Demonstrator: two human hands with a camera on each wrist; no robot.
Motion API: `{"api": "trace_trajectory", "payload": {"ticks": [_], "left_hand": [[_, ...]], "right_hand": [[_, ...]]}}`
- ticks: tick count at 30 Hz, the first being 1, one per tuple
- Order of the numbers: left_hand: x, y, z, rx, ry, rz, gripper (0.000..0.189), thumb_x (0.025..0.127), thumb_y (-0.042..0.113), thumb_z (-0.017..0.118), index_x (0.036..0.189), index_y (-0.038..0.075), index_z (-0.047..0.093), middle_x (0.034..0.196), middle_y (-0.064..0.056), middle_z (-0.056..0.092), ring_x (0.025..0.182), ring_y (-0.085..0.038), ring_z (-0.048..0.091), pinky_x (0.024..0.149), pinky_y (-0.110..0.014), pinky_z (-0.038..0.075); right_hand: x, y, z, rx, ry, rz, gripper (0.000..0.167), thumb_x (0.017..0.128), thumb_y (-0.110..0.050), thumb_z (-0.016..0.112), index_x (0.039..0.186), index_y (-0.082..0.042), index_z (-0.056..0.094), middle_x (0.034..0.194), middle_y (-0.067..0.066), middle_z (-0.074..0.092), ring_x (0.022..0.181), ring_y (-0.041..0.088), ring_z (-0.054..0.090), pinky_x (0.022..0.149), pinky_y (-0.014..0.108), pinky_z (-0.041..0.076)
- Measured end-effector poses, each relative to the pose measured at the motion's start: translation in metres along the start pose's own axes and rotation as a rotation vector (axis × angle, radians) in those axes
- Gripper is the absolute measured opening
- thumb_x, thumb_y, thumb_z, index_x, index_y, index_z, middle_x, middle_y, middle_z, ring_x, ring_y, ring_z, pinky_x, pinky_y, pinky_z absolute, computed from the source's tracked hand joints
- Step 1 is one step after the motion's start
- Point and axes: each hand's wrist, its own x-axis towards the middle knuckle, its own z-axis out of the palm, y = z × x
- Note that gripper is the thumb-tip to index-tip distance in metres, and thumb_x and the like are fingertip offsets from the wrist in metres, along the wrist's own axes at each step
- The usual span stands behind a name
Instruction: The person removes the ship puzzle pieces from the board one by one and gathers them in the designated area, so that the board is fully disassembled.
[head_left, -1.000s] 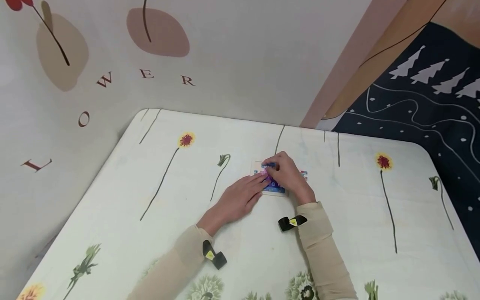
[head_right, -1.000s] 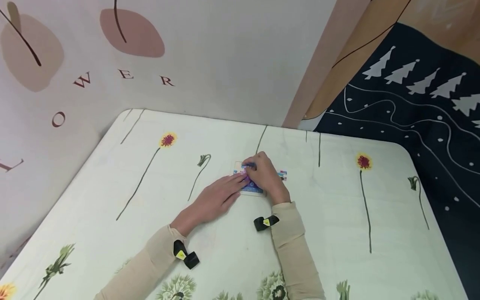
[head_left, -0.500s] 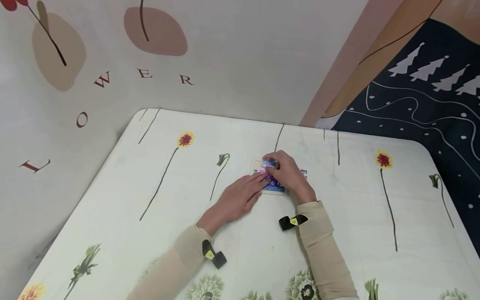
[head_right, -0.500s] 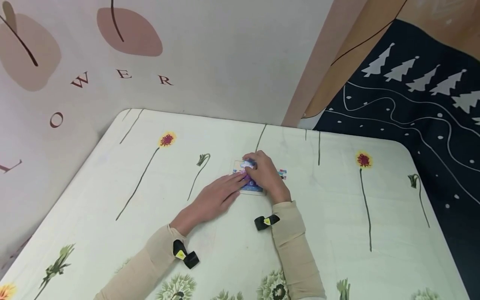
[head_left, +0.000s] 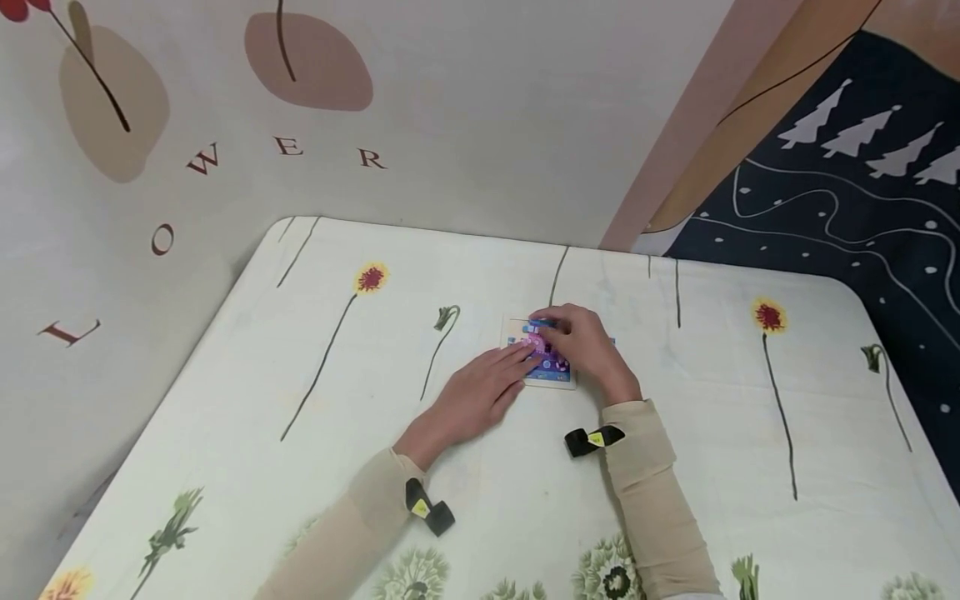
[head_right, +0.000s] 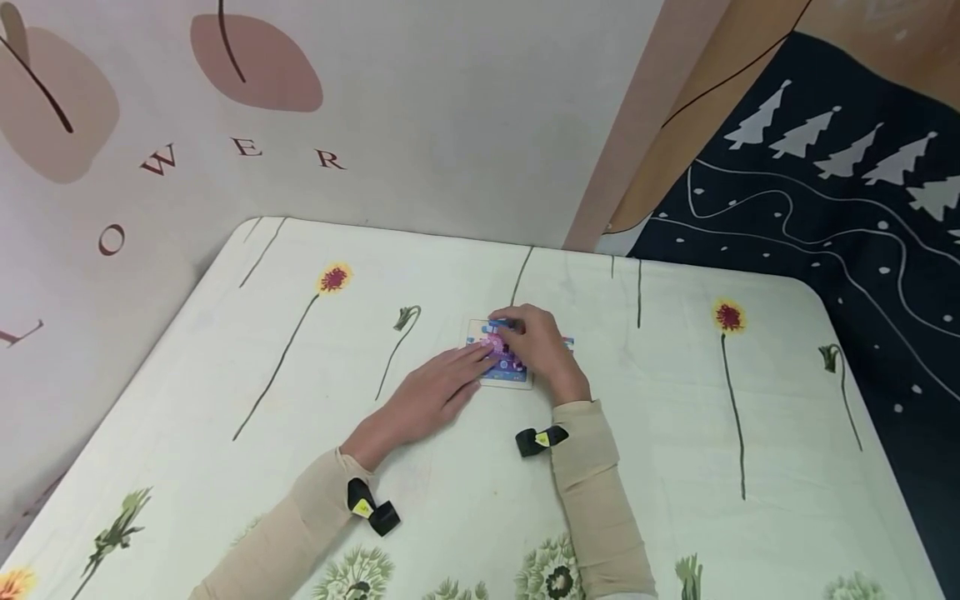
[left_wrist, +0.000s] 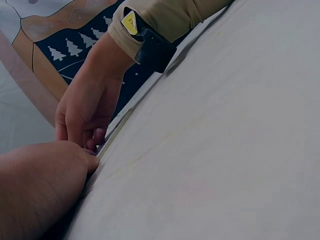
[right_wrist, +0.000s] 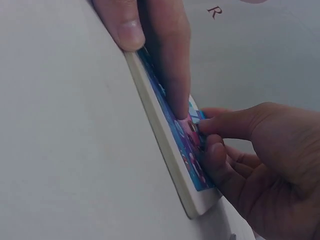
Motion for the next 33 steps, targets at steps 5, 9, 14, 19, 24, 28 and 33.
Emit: {"api": "trace_trajectory", "payload": {"ticks": [5, 9, 14, 19, 24, 28, 33], "left_hand": [[0.0008, -0.0001, 0.0009, 0.006, -0.006, -0.008, 0.048, 0.112, 0.024, 0.043, 0.159, 0.014, 0.042, 0.167, -0.005, 0.034, 0.156, -0.018, 0.026, 0.128, -0.032, 0.018], [0.0014, 0.0007, 0.0008, -0.003, -0.013, -0.019, 0.048, 0.112, 0.024, 0.043, 0.159, 0.015, 0.042, 0.167, -0.005, 0.035, 0.156, -0.017, 0.026, 0.128, -0.032, 0.018], [0.0015, 0.0011, 0.0014, -0.022, -0.016, -0.041, 0.048, 0.112, 0.024, 0.044, 0.159, 0.015, 0.043, 0.166, -0.005, 0.036, 0.155, -0.018, 0.027, 0.128, -0.031, 0.018], [0.0018, 0.0015, 0.0015, -0.025, -0.01, -0.049, 0.049, 0.112, 0.024, 0.045, 0.159, 0.014, 0.043, 0.166, -0.005, 0.036, 0.155, -0.018, 0.028, 0.128, -0.032, 0.02], [0.0027, 0.0025, -0.0002, -0.016, -0.02, -0.049, 0.049, 0.112, 0.024, 0.045, 0.16, 0.014, 0.042, 0.166, -0.006, 0.035, 0.155, -0.019, 0.028, 0.128, -0.033, 0.02], [0.0032, 0.003, -0.0019, -0.024, -0.031, -0.053, 0.049, 0.112, 0.024, 0.045, 0.16, 0.014, 0.041, 0.167, -0.005, 0.034, 0.156, -0.019, 0.027, 0.128, -0.033, 0.019], [0.0032, 0.0031, -0.0029, -0.031, -0.036, -0.053, 0.049, 0.112, 0.023, 0.045, 0.16, 0.014, 0.042, 0.167, -0.006, 0.035, 0.155, -0.02, 0.027, 0.128, -0.034, 0.02]], "right_hand": [[-0.0021, 0.0008, -0.0027, 0.057, 0.004, 0.042, 0.026, 0.102, -0.007, 0.064, 0.127, -0.002, 0.071, 0.121, 0.019, 0.071, 0.097, 0.029, 0.069, 0.081, 0.038, 0.056], [-0.0021, 0.0034, -0.0026, 0.072, 0.017, 0.067, 0.022, 0.103, -0.009, 0.065, 0.121, 0.0, 0.072, 0.117, 0.018, 0.072, 0.1, 0.029, 0.069, 0.084, 0.038, 0.057], [-0.0015, 0.0054, -0.0024, 0.102, 0.024, 0.068, 0.021, 0.102, -0.009, 0.066, 0.12, 0.0, 0.074, 0.114, 0.017, 0.073, 0.096, 0.028, 0.068, 0.083, 0.036, 0.056], [-0.0004, 0.0057, -0.0023, 0.139, 0.027, 0.096, 0.021, 0.102, -0.01, 0.066, 0.12, -0.002, 0.074, 0.113, 0.015, 0.073, 0.092, 0.025, 0.066, 0.08, 0.032, 0.053], [0.0, 0.0056, -0.0032, 0.174, 0.03, 0.115, 0.021, 0.102, -0.011, 0.066, 0.119, -0.002, 0.075, 0.109, 0.015, 0.073, 0.086, 0.022, 0.063, 0.075, 0.03, 0.052], [0.0001, 0.0063, -0.0039, 0.198, 0.03, 0.118, 0.02, 0.102, -0.011, 0.067, 0.118, -0.002, 0.075, 0.107, 0.014, 0.073, 0.083, 0.02, 0.063, 0.072, 0.026, 0.051], [-0.0002, 0.0075, -0.0043, 0.244, 0.037, 0.12, 0.019, 0.102, -0.01, 0.067, 0.117, -0.001, 0.075, 0.103, 0.015, 0.073, 0.078, 0.019, 0.063, 0.067, 0.022, 0.051]]}}
